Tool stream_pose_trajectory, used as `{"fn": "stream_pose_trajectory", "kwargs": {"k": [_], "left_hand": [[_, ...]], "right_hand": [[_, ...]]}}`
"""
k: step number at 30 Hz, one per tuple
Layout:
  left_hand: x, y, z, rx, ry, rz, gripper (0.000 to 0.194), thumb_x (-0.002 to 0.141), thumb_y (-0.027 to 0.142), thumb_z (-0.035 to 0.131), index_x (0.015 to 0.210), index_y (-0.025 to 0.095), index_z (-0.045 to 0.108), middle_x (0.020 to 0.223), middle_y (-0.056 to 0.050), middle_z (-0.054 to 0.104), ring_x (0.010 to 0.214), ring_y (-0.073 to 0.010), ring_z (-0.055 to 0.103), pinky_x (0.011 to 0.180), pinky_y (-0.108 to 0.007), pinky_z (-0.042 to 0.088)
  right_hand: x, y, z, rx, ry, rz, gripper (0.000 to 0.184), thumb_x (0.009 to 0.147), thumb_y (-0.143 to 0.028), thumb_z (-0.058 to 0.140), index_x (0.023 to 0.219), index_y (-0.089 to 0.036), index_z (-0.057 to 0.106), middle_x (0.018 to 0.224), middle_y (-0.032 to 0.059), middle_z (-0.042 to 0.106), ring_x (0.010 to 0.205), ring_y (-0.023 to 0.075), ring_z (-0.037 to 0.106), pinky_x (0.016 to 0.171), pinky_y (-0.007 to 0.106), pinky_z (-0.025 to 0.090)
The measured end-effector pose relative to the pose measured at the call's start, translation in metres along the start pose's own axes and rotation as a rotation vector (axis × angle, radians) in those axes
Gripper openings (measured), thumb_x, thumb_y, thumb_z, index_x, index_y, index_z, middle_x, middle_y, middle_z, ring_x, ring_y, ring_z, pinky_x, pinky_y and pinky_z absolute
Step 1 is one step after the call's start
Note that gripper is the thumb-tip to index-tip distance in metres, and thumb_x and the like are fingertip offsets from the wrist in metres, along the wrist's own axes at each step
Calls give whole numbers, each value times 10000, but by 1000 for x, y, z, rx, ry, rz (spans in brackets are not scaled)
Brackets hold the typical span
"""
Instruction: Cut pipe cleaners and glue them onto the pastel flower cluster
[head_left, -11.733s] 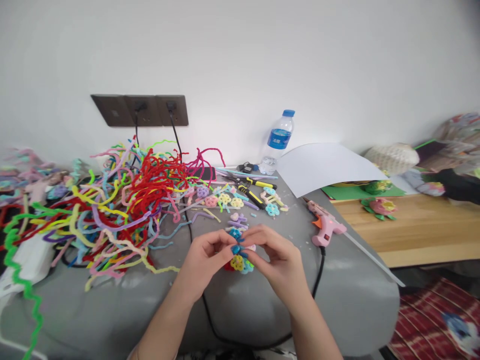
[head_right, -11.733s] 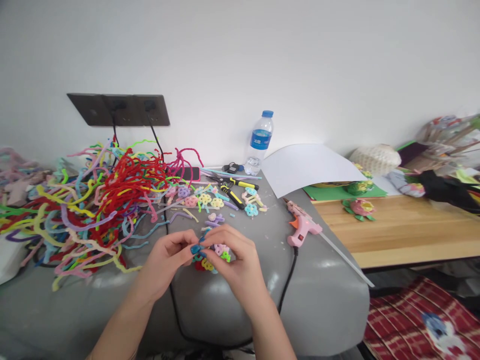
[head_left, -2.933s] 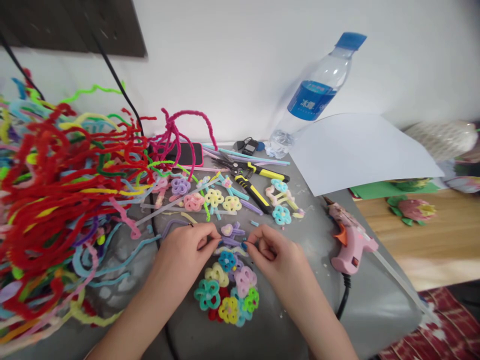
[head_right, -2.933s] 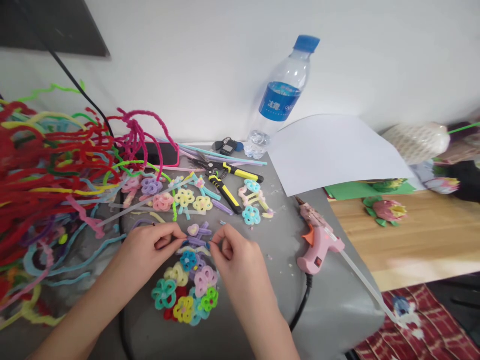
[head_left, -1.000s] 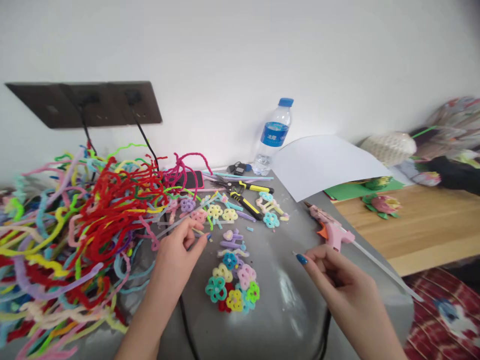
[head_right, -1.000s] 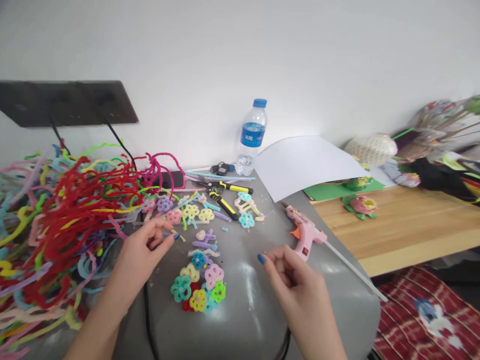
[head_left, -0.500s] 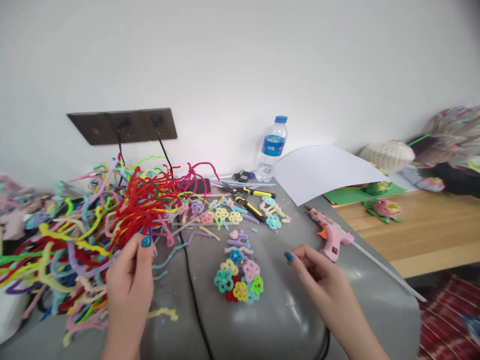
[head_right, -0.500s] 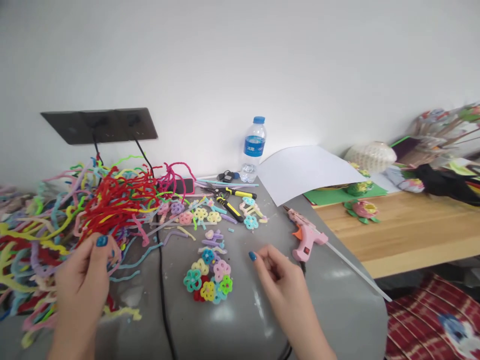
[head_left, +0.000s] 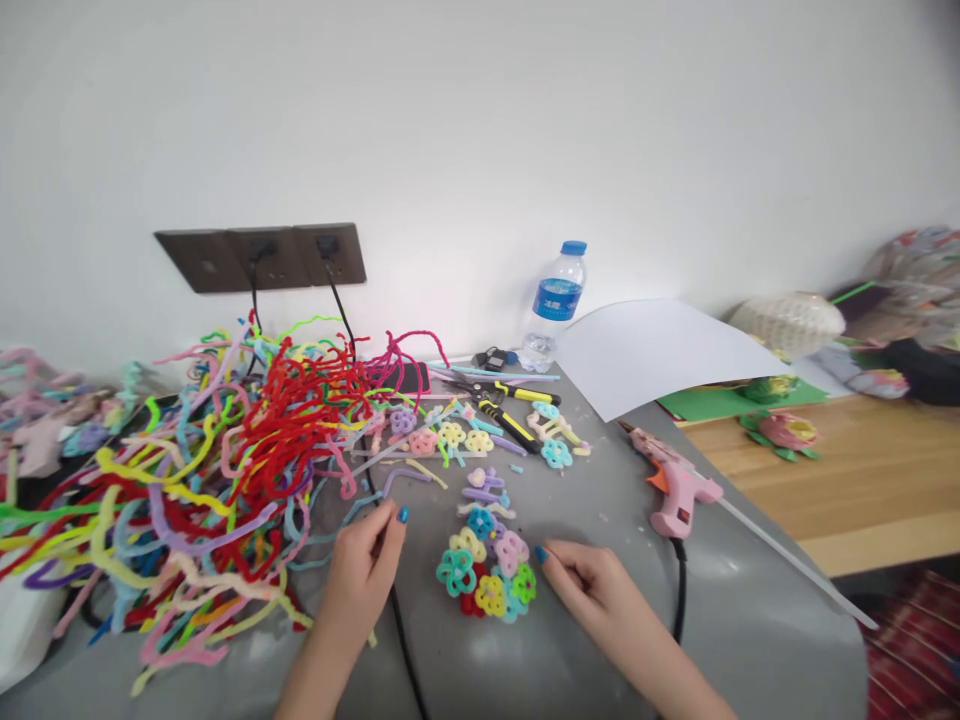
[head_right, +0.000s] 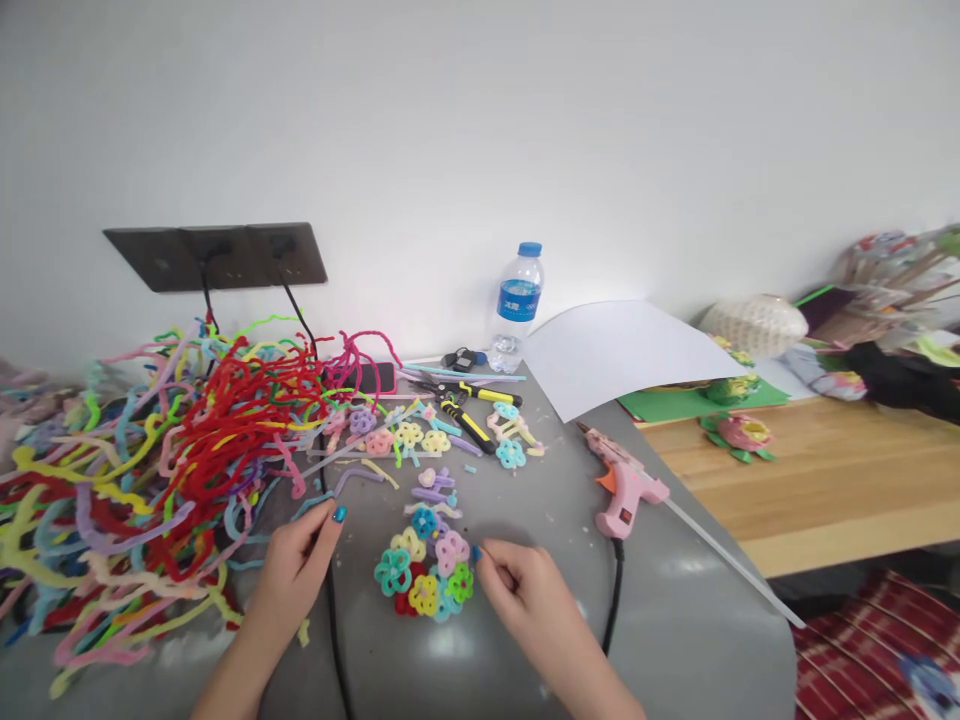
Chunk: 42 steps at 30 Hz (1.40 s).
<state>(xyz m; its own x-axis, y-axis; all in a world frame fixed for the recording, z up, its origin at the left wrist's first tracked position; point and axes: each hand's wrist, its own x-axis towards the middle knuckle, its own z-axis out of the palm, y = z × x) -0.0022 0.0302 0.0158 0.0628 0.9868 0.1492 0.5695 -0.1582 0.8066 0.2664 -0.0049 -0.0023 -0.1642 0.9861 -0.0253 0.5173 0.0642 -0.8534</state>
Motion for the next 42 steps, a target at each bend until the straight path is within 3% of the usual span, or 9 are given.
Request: {"fn": "stream_pose_trajectory", "kwargs": {"k": [8, 16, 23, 30, 42], "left_hand": [[-8, 3, 10, -62, 78, -83, 335, 965, 392, 439, 683, 237, 348, 605, 78, 222, 530, -116, 265, 541, -246, 227], [-3, -8, 1, 47, -42, 23, 341, 929, 349, 506, 656, 237, 336, 552, 83, 257, 477, -102, 315, 494, -224, 241], [-2, -10, 5, 42, 24, 57, 315, 950, 400, 471, 688, 227, 448, 549, 88, 292, 451, -92, 317, 449, -193, 249], [-1, -7, 6, 64, 119, 149, 294, 920, 332, 524, 654, 206, 517, 523, 88, 310, 438, -78, 317, 428, -169, 263], [-2, -8, 6, 74, 144, 210, 286, 906, 285, 573, 634, 197, 575, 487, 94, 341, 408, -64, 359, 432, -157, 295]], "right_hand": [[4, -3, -6, -1, -112, 26, 416, 986, -431, 389, 648, -252, 225, 613, -73, 212, 579, 113, 217, 533, 268, 202], [3, 1, -6, 4, -140, 33, 413, 989, -432, 383, 650, -250, 236, 614, -73, 215, 586, 117, 213, 541, 280, 203], [3, 4, -5, -15, -146, 8, 399, 976, -408, 370, 640, -253, 222, 592, -76, 191, 558, 115, 206, 513, 289, 199], [1, 5, -5, -19, -134, -7, 392, 991, -378, 360, 648, -252, 220, 600, -73, 199, 563, 119, 206, 518, 292, 206], [1, 2, -5, -31, -127, -24, 399, 994, -396, 370, 649, -257, 226, 590, -79, 201, 547, 115, 215, 504, 286, 204]]}}
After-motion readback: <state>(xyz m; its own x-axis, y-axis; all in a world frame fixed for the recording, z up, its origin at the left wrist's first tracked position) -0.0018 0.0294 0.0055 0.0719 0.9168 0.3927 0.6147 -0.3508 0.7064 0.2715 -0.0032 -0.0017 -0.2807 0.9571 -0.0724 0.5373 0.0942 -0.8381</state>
